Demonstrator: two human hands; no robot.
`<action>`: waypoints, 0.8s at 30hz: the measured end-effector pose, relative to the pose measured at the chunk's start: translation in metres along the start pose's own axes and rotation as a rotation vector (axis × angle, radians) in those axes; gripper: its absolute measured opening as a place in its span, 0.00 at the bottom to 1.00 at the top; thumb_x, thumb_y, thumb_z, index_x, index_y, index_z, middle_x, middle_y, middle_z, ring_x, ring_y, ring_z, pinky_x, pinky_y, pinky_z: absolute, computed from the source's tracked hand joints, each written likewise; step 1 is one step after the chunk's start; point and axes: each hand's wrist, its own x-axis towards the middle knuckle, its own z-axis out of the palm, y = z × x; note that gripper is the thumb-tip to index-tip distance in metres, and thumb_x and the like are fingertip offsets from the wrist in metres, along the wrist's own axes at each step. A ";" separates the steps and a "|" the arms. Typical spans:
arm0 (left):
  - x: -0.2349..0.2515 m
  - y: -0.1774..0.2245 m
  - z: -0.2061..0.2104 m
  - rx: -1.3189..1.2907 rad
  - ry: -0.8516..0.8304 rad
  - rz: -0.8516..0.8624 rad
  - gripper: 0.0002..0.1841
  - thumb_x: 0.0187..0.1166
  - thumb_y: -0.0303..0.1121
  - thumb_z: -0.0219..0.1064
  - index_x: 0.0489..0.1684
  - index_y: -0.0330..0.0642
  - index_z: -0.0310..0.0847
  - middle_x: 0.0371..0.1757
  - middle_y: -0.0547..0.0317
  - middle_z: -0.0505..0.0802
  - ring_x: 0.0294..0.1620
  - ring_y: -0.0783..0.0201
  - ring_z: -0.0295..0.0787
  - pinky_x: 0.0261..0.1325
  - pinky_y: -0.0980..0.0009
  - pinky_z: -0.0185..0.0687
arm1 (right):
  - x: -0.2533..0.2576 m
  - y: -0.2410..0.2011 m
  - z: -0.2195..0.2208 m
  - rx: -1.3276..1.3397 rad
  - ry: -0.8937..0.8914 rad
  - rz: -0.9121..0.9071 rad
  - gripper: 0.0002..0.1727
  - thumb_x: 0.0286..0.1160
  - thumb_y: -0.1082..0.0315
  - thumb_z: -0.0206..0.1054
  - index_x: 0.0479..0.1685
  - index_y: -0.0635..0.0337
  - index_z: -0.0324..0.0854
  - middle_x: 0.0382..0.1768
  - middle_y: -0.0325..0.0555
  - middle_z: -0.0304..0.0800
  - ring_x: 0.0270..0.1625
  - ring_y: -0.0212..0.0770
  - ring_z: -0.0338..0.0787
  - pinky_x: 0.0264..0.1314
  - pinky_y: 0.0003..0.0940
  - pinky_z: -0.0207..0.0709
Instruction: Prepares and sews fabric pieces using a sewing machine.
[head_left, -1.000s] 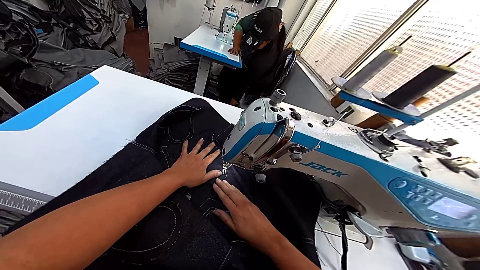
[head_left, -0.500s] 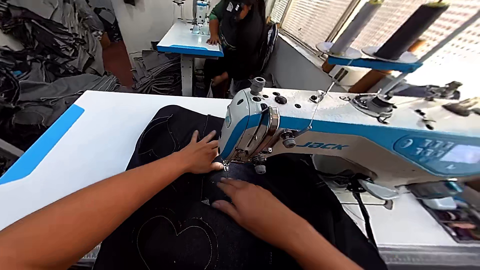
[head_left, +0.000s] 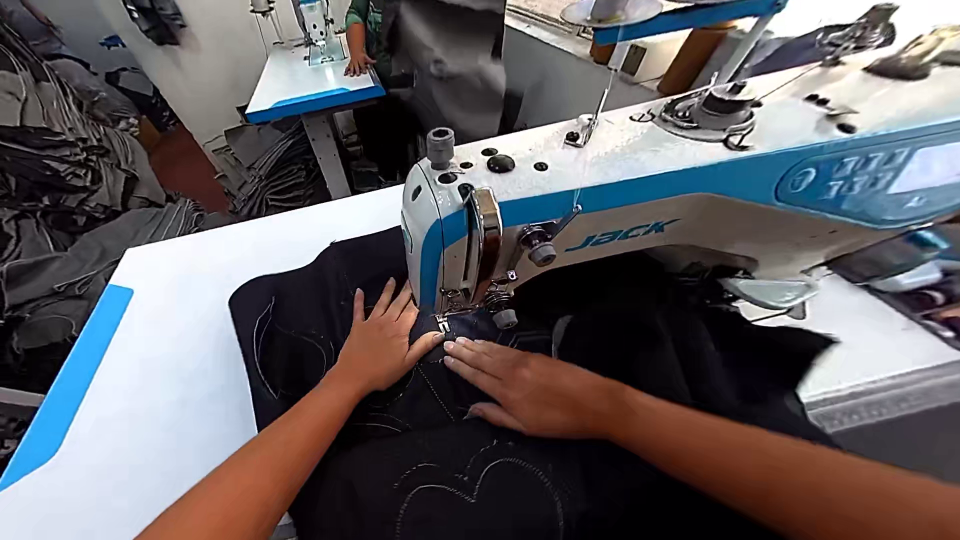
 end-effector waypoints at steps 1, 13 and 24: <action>-0.003 0.008 0.001 0.011 -0.006 -0.088 0.41 0.87 0.67 0.39 0.89 0.47 0.66 0.94 0.56 0.64 0.96 0.46 0.45 0.87 0.25 0.25 | -0.002 0.018 -0.004 -0.002 0.002 -0.091 0.31 0.90 0.53 0.51 0.80 0.67 0.74 0.83 0.57 0.74 0.86 0.50 0.73 0.89 0.42 0.63; -0.002 -0.028 -0.018 0.102 0.037 0.500 0.29 0.91 0.52 0.47 0.74 0.42 0.82 0.74 0.48 0.87 0.83 0.44 0.74 0.85 0.30 0.52 | 0.026 -0.080 -0.032 -0.071 0.297 0.270 0.20 0.84 0.55 0.60 0.51 0.61 0.90 0.53 0.51 0.95 0.63 0.49 0.93 0.67 0.46 0.85; -0.001 -0.063 -0.002 -0.036 -0.055 0.742 0.31 0.93 0.52 0.36 0.88 0.50 0.68 0.89 0.62 0.73 0.93 0.56 0.59 0.92 0.41 0.47 | 0.030 -0.101 0.044 -0.090 0.207 0.385 0.42 0.87 0.39 0.44 0.79 0.71 0.73 0.80 0.60 0.77 0.83 0.55 0.78 0.85 0.50 0.67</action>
